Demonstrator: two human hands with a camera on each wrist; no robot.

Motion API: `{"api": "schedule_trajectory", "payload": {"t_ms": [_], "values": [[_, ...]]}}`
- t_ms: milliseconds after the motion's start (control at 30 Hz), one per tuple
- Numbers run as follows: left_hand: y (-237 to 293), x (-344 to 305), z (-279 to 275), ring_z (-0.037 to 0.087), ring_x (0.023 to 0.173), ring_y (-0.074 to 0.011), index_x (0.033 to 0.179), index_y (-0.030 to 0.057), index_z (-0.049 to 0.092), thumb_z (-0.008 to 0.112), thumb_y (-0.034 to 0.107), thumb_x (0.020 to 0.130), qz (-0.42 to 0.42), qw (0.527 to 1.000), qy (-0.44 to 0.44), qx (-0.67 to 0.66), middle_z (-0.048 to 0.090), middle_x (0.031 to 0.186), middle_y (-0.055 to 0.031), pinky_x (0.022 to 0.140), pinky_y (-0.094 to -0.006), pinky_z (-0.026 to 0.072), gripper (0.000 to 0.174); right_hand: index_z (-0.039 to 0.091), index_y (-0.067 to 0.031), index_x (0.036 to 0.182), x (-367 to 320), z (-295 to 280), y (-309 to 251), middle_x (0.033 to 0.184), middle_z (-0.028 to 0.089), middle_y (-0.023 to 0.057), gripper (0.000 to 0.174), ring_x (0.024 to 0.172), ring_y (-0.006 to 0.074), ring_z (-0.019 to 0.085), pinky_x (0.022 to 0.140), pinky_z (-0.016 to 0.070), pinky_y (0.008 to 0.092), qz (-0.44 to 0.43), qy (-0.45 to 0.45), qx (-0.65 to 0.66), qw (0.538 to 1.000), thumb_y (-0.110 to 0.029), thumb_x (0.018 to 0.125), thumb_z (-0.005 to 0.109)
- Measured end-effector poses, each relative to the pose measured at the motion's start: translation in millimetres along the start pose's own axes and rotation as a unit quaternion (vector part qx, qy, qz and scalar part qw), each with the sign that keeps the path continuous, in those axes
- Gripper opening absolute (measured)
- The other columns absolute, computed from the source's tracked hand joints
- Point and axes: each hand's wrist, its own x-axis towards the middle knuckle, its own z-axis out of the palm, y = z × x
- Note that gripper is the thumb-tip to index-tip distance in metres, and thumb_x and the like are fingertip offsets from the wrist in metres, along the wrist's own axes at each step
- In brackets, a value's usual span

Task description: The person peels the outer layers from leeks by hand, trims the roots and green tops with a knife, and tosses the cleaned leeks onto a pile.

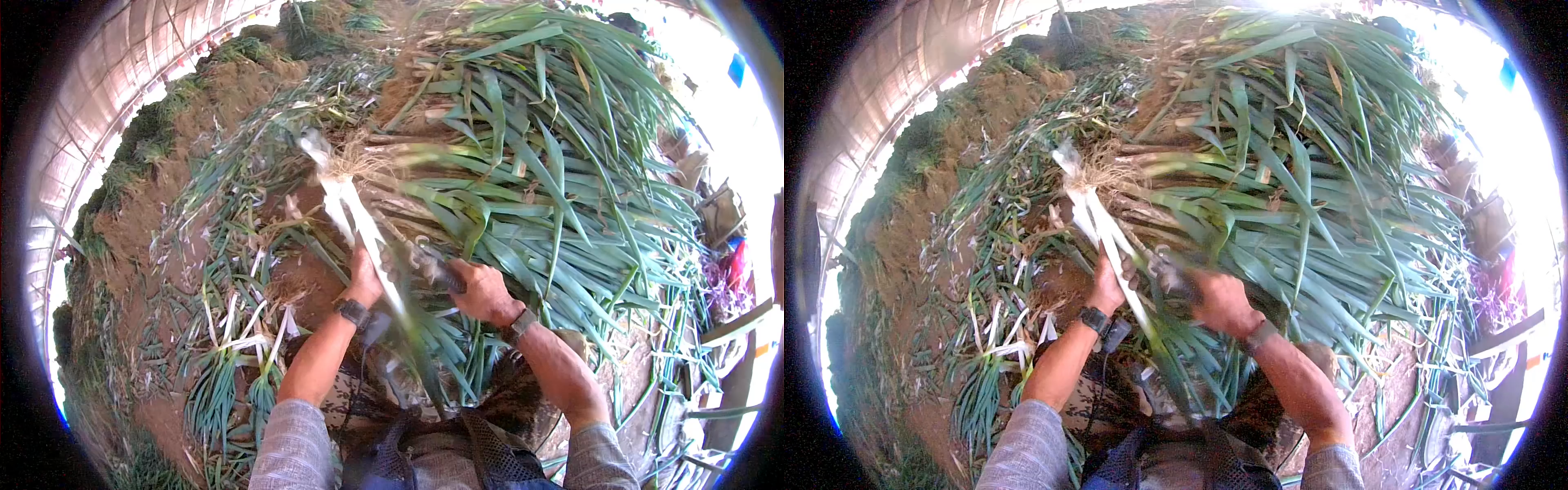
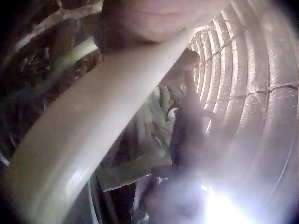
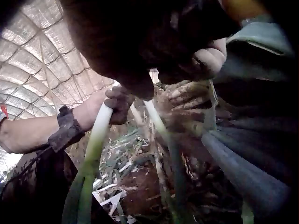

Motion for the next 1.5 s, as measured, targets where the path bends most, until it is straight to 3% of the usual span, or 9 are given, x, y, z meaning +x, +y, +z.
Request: {"api": "schedule_trajectory", "payload": {"t_ms": [300, 367, 567, 833, 1067, 1133, 1233, 1300, 1500], "values": [[0, -7, 5, 0.041, 0.044, -0.0144, 0.076, 0.0146, 0.048, 0.039, 0.069, 0.094, -0.020, 0.991, -0.129, 0.041, 0.039, 0.054, 0.0010, 0.038, -0.0315, 0.0363, 0.058, 0.062, -0.0020, 0.116, 3, -7, 4, 0.103, 0.067, 0.0208, 0.047, 0.092, 0.0404, 0.065, 0.078, 0.0547, 0.0440, -0.042, 0.046, -0.009, 0.998, -0.014, 0.073, 0.073], [-3, -1, -3, 0.040, 0.043, -0.0146, 0.078, 0.0141, 0.049, 0.038, 0.070, 0.094, 0.004, 0.958, -0.286, 0.019, 0.040, 0.053, 0.0009, 0.039, -0.0317, 0.0382, 0.060, 0.061, 0.0001, 0.119, -1, -16, -9, 0.103, 0.066, 0.0224, 0.050, 0.093, 0.0411, 0.065, 0.080, 0.0547, 0.0436, -0.065, 0.085, 0.022, 0.994, -0.016, 0.073, 0.074], [9, 2, -1, 0.043, 0.043, -0.0140, 0.083, 0.0150, 0.053, 0.039, 0.072, 0.092, 0.009, 0.985, -0.172, -0.015, 0.040, 0.054, 0.0023, 0.039, -0.0310, 0.0396, 0.059, 0.061, -0.0047, 0.119, 9, -44, -32, 0.106, 0.067, 0.0200, 0.050, 0.094, 0.0393, 0.066, 0.082, 0.0546, 0.0437, -0.105, 0.086, -0.006, 0.991, -0.009, 0.070, 0.071], [120, -24, -5, 0.045, 0.042, -0.0079, 0.085, 0.0158, 0.055, 0.049, 0.065, 0.093, 0.308, 0.931, 0.186, 0.054, 0.048, 0.058, 0.0051, 0.037, -0.0256, 0.0375, 0.051, 0.066, -0.0128, 0.114, -2, -28, 19, 0.089, 0.070, 0.0199, 0.036, 0.082, 0.0411, 0.066, 0.074, 0.0537, 0.0499, -0.024, -0.143, -0.086, 0.986, -0.025, 0.079, 0.067], [241, -77, -44, 0.048, 0.046, -0.0084, 0.083, 0.0088, 0.060, 0.047, 0.054, 0.099, 0.434, 0.744, 0.317, 0.395, 0.050, 0.057, 0.0033, 0.039, -0.0255, 0.0403, 0.049, 0.069, -0.0066, 0.109, -3, -27, 40, 0.094, 0.069, 0.0242, 0.037, 0.091, 0.0422, 0.066, 0.084, 0.0523, 0.0501, 0.068, -0.095, -0.044, 0.992, -0.023, 0.076, 0.066], [267, -83, -74, 0.060, 0.057, -0.0222, 0.092, 0.0027, 0.063, 0.049, 0.049, 0.099, 0.401, 0.528, 0.381, 0.644, 0.062, 0.065, -0.0085, 0.053, -0.0383, 0.0488, 0.049, 0.069, -0.0064, 0.108, -3, -26, 42, 0.094, 0.069, 0.0243, 0.037, 0.090, 0.0424, 0.066, 0.084, 0.0522, 0.0502, 0.077, -0.098, -0.050, 0.991, -0.022, 0.075, 0.066], [267, -81, -162, 0.066, 0.076, -0.0381, 0.099, 0.0002, 0.065, 0.054, 0.044, 0.096, 0.283, 0.387, 0.365, 0.798, 0.068, 0.080, -0.0212, 0.070, -0.0483, 0.0498, 0.045, 0.069, -0.0055, 0.107, -1, -25, 47, 0.094, 0.068, 0.0246, 0.036, 0.090, 0.0427, 0.065, 0.084, 0.0520, 0.0505, 0.097, -0.103, -0.057, 0.988, -0.020, 0.074, 0.065], [242, -79, -199, 0.066, 0.088, -0.0448, 0.094, -0.0005, 0.068, 0.058, 0.038, 0.091, 0.217, 0.373, 0.356, 0.829, 0.067, 0.091, -0.0282, 0.073, -0.0513, 0.0490, 0.040, 0.069, -0.0050, 0.106, 0, -24, 51, 0.094, 0.068, 0.0249, 0.036, 0.090, 0.0429, 0.065, 0.085, 0.0519, 0.0506, 0.107, -0.111, -0.058, 0.986, -0.019, 0.073, 0.065], [159, -8, -141, 0.067, 0.073, -0.0295, 0.083, -0.0059, 0.067, 0.061, 0.028, 0.086, 0.003, 0.653, 0.117, 0.748, 0.069, 0.077, -0.0198, 0.066, -0.0427, 0.0505, 0.035, 0.068, -0.0049, 0.112, 5, -15, 59, 0.097, 0.068, 0.0255, 0.042, 0.093, 0.0427, 0.065, 0.086, 0.0520, 0.0492, 0.130, -0.093, -0.032, 0.987, -0.019, 0.072, 0.064]]}}
